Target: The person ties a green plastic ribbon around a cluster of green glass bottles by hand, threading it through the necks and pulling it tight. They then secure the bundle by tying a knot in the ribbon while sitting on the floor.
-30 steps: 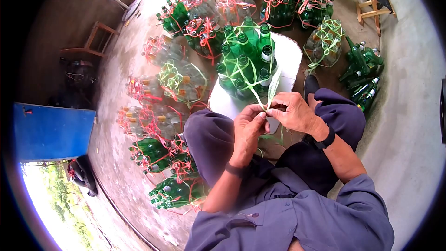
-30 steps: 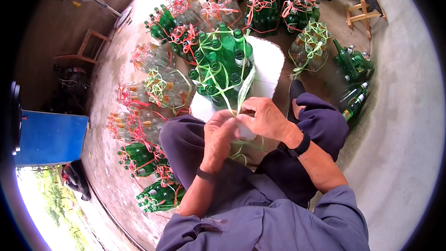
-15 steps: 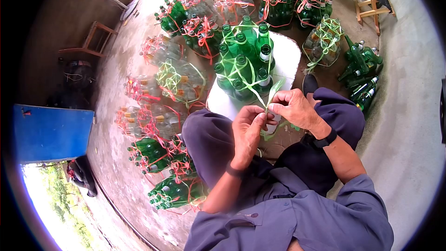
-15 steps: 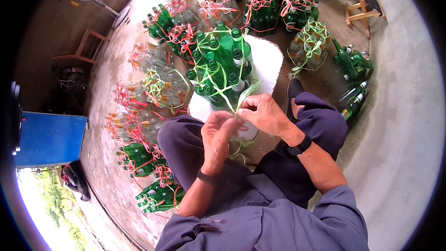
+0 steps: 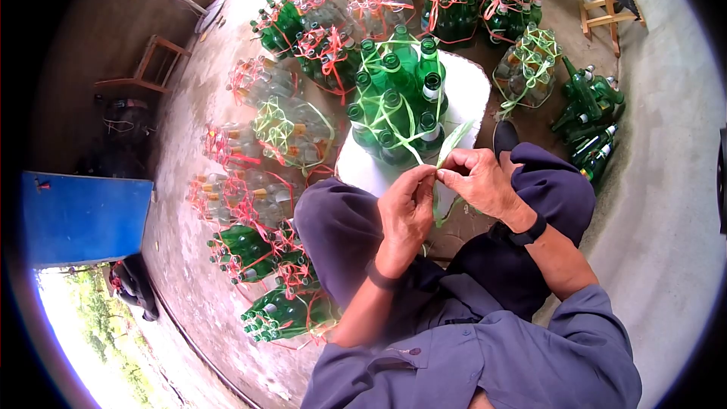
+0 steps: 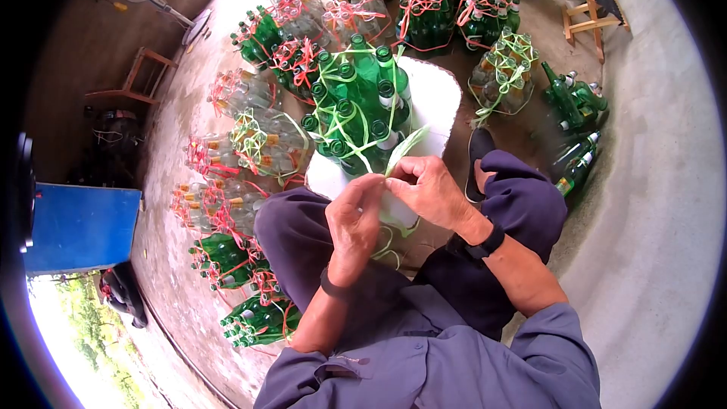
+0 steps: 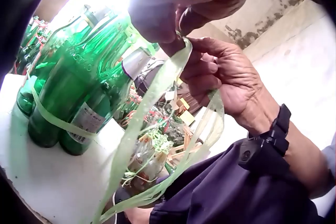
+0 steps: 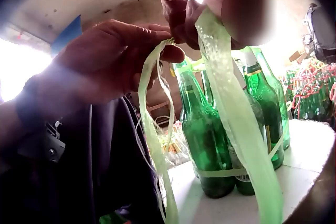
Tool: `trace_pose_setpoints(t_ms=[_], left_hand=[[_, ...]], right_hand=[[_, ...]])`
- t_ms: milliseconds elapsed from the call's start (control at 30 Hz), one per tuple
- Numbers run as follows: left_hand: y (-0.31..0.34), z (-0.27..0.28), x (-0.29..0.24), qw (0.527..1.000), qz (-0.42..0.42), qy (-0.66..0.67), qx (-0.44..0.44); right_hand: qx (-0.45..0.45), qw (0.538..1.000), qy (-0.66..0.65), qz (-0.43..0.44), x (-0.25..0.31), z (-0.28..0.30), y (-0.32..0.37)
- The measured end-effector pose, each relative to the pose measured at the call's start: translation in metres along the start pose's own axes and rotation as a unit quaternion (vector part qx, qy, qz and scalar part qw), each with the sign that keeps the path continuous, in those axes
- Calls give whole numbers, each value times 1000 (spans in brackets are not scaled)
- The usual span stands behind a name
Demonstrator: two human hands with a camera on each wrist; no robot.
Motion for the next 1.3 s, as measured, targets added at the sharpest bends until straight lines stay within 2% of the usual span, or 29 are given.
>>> trace_pose_setpoints(t_ms=[67, 133, 233, 367, 433, 467, 533, 667, 733, 767, 833, 867, 933, 967, 1033, 1067, 1100, 1133, 1167, 1233, 1300], left_hand=[[-3, -1, -5, 1000, 19, -7, 15], [-7, -4, -4, 995, 83, 18, 44], [-15, -6, -3, 989, 115, 82, 50], [-20, -7, 4, 985, 133, 91, 53], [-23, -3, -3, 997, 61, 49, 26], [-25, -4, -3, 996, 63, 50, 27], [-27, -1, -9, 1000, -1, 8, 17], [-27, -2, -4, 999, -33, -21, 20], [-26, 0, -9, 994, -101, -43, -4], [-25, -1, -7, 994, -100, -43, -4], [-24, -1, 4, 999, -31, 32, -3], [-23, -1, 6, 999, -30, 32, -4], [-21, -4, 17, 993, 50, 102, 10], [-21, -4, 15, 993, 50, 103, 10], [-21, -4, 16, 973, 121, 197, 7], [-21, -4, 15, 973, 121, 197, 6], [-23, 0, 9, 989, 69, 132, -9], [-24, 4, 3, 997, 17, 67, -24], [-26, 4, 4, 997, 16, 66, -24], [-27, 9, -6, 993, -107, -5, -59], [-26, 10, -10, 994, -101, -11, -43]], right_hand=[[-20, 1000, -3, -6, 7, 2, 3], [-41, 999, -5, -11, 8, 4, 3], [-61, 997, -30, -18, 7, 6, 1], [-72, 994, -86, -15, 2, 4, -2], [-70, 991, -112, -23, -2, 3, -5], [-56, 990, -127, -27, 0, 3, -7], [-42, 988, -141, -33, 3, 4, -8], [-33, 987, -143, -56, 1, 4, -11], [-32, 984, -158, -71, 1, 4, -12], [-25, 979, -183, -86, 3, 3, -13], [-16, 973, -208, -101, 3, 1, -14], [-19, 974, -200, -103, 2, 0, -14], [-22, 976, -191, -105, 2, 0, -14], [-26, 977, -186, -96, 2, 1, -13], [-30, 979, -181, -88, 0, 1, -13], [-44, 986, -155, -52, 1, 2, -14], [-59, 990, -129, -16, 4, 4, -14], [-59, 990, -130, -16, 4, 4, -13], [-61, 990, -129, -14, 6, 3, -13], [-62, 989, -130, -13, 7, 3, -13], [-75, 995, -72, 7, 9, 3, -12]])
Point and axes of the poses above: each hand's wrist, its own y-axis away from the middle knuckle, its own z-axis out of the back of the hand, x = y × z, the point moved 6 cm from there along -y, towards the middle knuckle, and after that the axes turned 2 degrees about -x, right-handed, at the moved point
